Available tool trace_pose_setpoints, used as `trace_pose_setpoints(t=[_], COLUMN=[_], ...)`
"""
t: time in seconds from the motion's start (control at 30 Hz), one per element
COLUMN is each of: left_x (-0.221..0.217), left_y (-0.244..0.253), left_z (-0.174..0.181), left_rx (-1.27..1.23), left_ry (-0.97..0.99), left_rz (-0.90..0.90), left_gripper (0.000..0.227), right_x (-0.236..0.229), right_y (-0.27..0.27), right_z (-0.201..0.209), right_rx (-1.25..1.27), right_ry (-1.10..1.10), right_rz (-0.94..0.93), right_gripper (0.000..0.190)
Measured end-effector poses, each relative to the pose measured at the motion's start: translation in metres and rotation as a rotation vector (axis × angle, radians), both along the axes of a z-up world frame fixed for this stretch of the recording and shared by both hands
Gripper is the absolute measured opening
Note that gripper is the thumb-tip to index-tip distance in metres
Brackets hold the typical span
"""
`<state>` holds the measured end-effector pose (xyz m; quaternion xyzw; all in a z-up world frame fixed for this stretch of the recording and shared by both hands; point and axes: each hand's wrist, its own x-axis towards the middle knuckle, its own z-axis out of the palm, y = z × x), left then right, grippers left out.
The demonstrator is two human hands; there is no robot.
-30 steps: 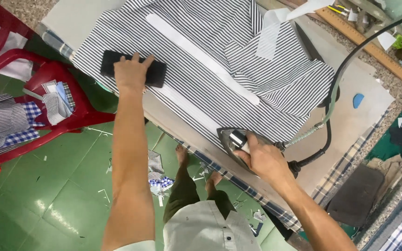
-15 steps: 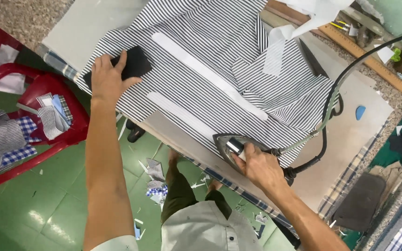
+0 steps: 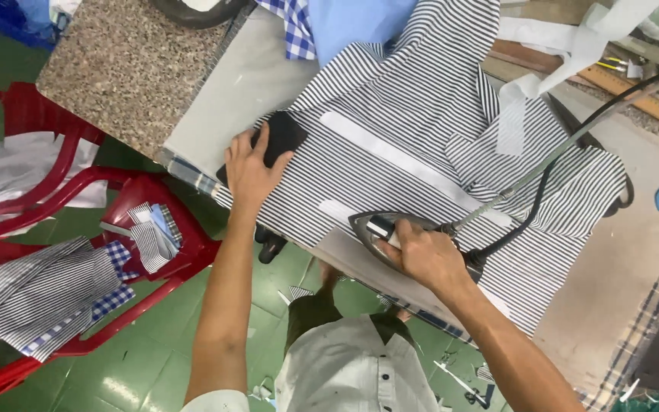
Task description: The person irons a striped shirt on a table using a steam iron and a black pressing block. They repeatedly smooth the fabric, press seams, and reposition the shirt to cover different areas.
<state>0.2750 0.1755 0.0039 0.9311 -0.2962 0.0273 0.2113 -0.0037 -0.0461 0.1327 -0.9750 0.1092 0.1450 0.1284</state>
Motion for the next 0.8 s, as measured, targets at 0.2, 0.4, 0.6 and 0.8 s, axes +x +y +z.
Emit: trace_pose_setpoints(t=[0.2,0.4,0.6,0.8], left_x=[0.000,-0.003,-0.031,-0.132], left_y=[0.001,0.001,-0.001,-0.052], left_z=[0.006,0.006,0.010,0.046], left_rx=[-0.001,0.065,0.087,0.249], left_ry=[0.049,0.007,0.188,0.341], left_rz=[-0.001,-0.042,-0.301,-0.657], left_gripper=[0.072,0.076,0.075,0.075], right_x=[0.048,0.035,-0.022,-0.105], right_y=[0.024,0.016,-0.011,-0.052], right_z=[0.010,0.014,0.038,0.037], right_rx=[0.040,0.084,0.145,0.201], right_ry=[0.036,0.083,0.181,0.210], right_rz=[0.040,0.005,-0.094,-0.160], right_gripper=[0.043,0.045,0.043,0.049])
